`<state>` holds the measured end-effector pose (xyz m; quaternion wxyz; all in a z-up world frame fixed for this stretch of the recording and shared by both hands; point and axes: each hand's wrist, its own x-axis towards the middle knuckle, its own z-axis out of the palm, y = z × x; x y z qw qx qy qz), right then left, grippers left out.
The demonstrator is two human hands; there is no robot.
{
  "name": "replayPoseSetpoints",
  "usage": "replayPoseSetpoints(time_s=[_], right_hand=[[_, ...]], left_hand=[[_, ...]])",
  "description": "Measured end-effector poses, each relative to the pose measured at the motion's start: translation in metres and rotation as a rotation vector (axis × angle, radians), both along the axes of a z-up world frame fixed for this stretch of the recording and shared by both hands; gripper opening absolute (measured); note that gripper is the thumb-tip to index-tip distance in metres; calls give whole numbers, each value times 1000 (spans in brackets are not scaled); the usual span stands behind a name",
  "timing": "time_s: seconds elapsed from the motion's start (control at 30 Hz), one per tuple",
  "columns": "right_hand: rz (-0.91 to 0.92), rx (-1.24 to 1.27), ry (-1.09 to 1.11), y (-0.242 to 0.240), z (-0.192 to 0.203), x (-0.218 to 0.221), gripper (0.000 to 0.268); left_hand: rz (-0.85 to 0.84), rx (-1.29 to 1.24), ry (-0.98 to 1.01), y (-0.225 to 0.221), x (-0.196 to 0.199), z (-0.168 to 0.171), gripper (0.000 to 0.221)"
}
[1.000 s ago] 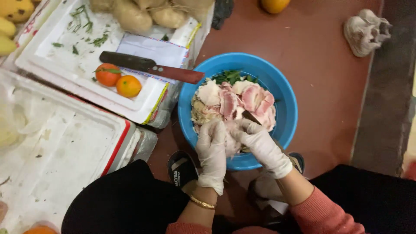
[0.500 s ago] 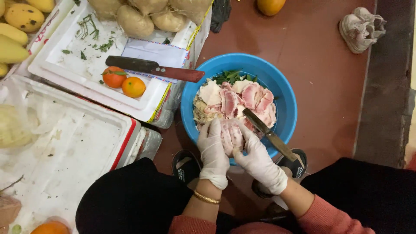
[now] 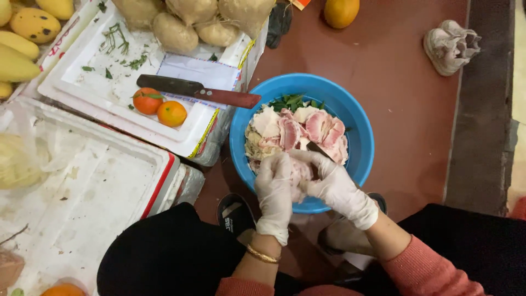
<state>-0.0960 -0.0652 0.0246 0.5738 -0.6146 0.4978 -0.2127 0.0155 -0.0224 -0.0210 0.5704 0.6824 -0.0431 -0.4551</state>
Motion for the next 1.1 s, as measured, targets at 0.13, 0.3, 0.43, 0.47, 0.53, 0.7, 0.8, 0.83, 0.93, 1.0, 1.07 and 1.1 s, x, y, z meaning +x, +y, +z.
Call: replayPoseSetpoints(time_s=[0.13, 0.3, 0.43, 0.47, 0.53, 0.7, 0.8, 0.83, 0.93, 1.0, 1.07, 1.1], right_hand=[[-36, 47, -89, -23, -34, -18, 44], [-159, 194, -53, -33, 2, -7, 18], [6, -40, -124, -12, 16, -4, 38], [-75, -3, -410, -2, -11, -16, 69], [-99, -178, -197, 19, 7, 8, 63], [-164, -328, 55, 21, 5, 26, 39], [-205, -305, 22, 19, -4, 29, 33], [-243, -289, 16, 20, -4, 30, 29], [-295, -256, -28, 18, -16, 30, 29], [-314, -243, -67, 16, -17, 30, 33], [-374, -134, -177, 15, -10, 30, 34], [-376, -135, -176, 9, -18, 25, 34]], left_hand=[[-76, -100, -204, 2, -8, 3, 13], [-82, -126, -166, 4, -18, -2, 13], [140, -119, 62, -7, -20, -7, 21], [193, -100, 134, -4, -26, -10, 27], [201, -107, 159, -8, -20, 22, 26], [258, -105, 208, -3, -20, 44, 24], [254, -121, 204, -5, -19, 37, 24], [246, -131, 200, -5, -20, 34, 24], [231, -148, 190, -4, -20, 27, 23], [220, -157, 183, -4, -20, 28, 23], [251, -124, 271, -3, -19, 33, 21], [249, -125, 272, -2, -17, 40, 21]])
